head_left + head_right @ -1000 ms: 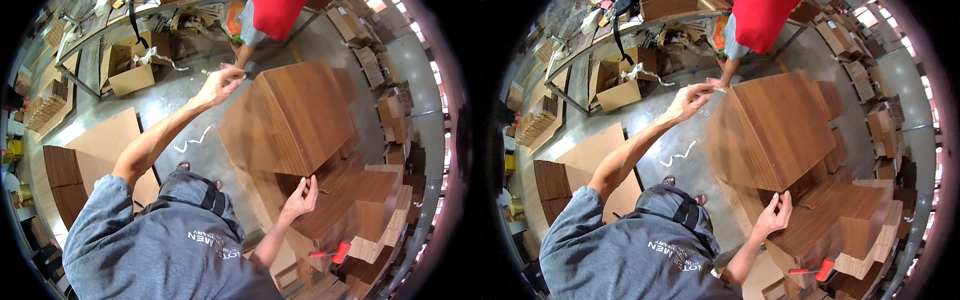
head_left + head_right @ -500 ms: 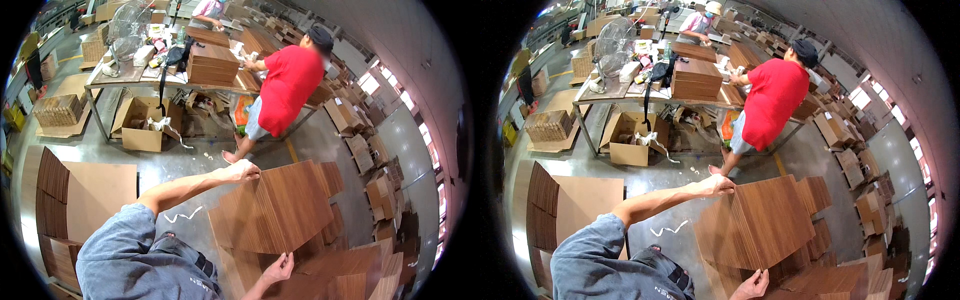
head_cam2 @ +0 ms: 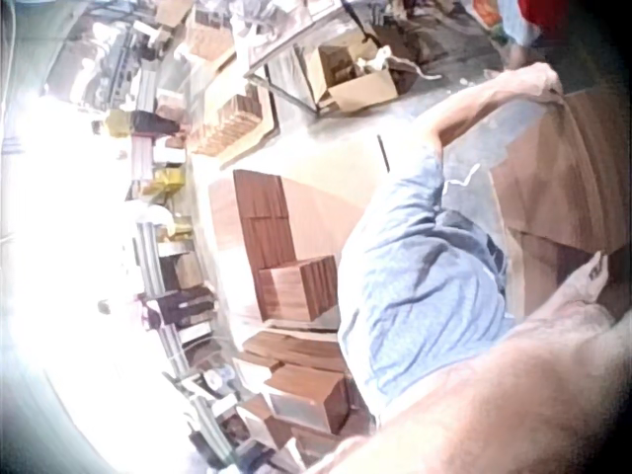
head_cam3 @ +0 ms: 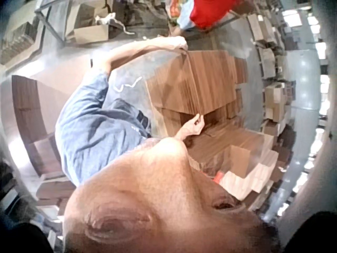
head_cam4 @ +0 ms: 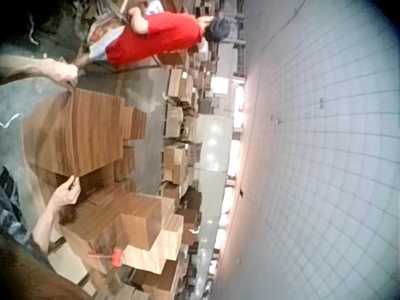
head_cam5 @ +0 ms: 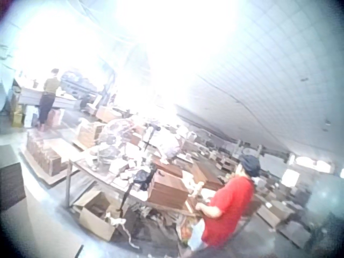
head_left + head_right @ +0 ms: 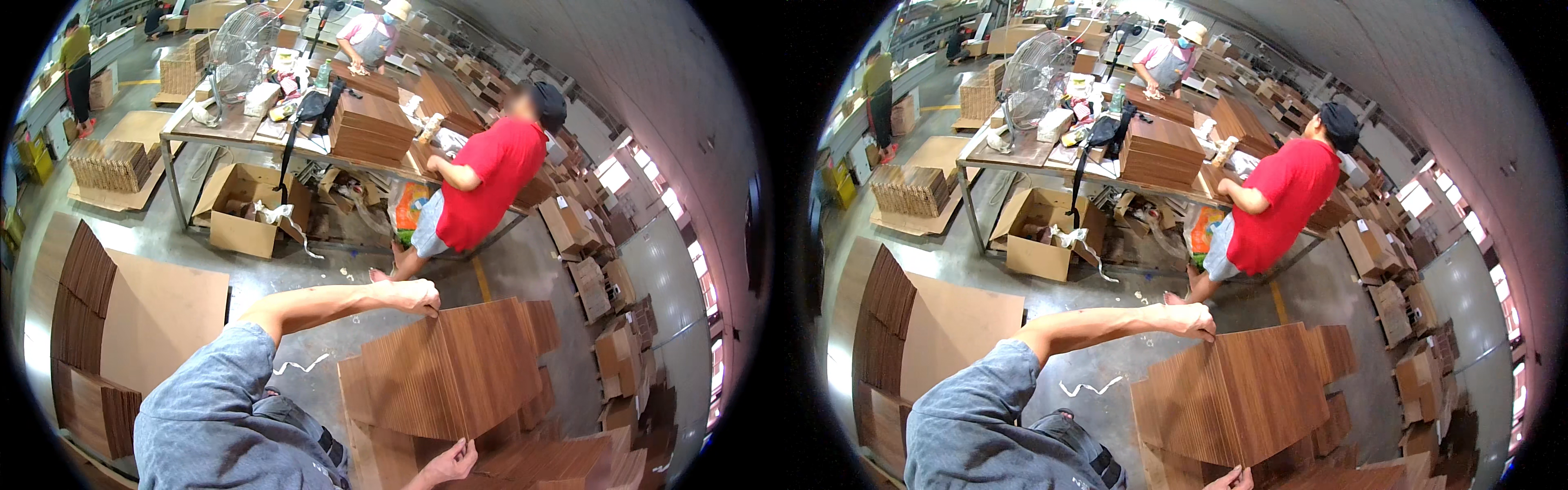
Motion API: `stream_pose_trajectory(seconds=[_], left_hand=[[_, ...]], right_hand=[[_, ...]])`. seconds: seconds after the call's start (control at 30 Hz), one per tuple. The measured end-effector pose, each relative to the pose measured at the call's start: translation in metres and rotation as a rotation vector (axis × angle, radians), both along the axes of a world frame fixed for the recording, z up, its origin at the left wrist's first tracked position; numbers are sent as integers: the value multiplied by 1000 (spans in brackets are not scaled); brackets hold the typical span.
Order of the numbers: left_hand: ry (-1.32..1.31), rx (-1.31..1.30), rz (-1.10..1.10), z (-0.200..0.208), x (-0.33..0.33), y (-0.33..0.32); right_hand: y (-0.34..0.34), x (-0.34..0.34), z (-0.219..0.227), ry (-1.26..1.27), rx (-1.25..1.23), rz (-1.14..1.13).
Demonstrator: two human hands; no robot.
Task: The person assembles wooden furniture parts by aligning panels and striking them with a mallet to secure joints, then uses a small sanding block to smooth the edges of the assembled wood.
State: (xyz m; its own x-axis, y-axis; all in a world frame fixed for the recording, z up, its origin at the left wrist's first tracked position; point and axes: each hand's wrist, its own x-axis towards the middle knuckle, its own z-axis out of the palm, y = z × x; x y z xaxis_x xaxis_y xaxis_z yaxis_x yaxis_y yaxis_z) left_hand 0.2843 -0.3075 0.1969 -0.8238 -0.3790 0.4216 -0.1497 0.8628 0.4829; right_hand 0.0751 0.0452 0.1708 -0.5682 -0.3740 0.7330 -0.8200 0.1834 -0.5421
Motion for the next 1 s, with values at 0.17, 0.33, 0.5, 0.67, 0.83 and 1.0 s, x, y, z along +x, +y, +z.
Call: stream_pose_trajectory(seconds=[0.17, 0.33, 0.5, 0.67, 0.83, 1.0], left_hand=[[4, 3, -45, 0, 2, -6], [-26, -64, -64, 9, -3, -7], [17, -80, -66, 7, -3, -10], [107, -100, -85, 3, 1, -9], [31, -80, -59, 10, -10, -4], [-7, -179, 0, -13, -2, -29]], right_hand=[[-2, 20, 23, 85, 21, -40], [-2, 20, 22, 63, 29, -48], [-1, 21, 20, 77, 43, -70], [1, 20, 16, 72, 66, -91], [8, 8, 8, 69, 58, -63], [-9, -5, -5, 9, 83, -2]])
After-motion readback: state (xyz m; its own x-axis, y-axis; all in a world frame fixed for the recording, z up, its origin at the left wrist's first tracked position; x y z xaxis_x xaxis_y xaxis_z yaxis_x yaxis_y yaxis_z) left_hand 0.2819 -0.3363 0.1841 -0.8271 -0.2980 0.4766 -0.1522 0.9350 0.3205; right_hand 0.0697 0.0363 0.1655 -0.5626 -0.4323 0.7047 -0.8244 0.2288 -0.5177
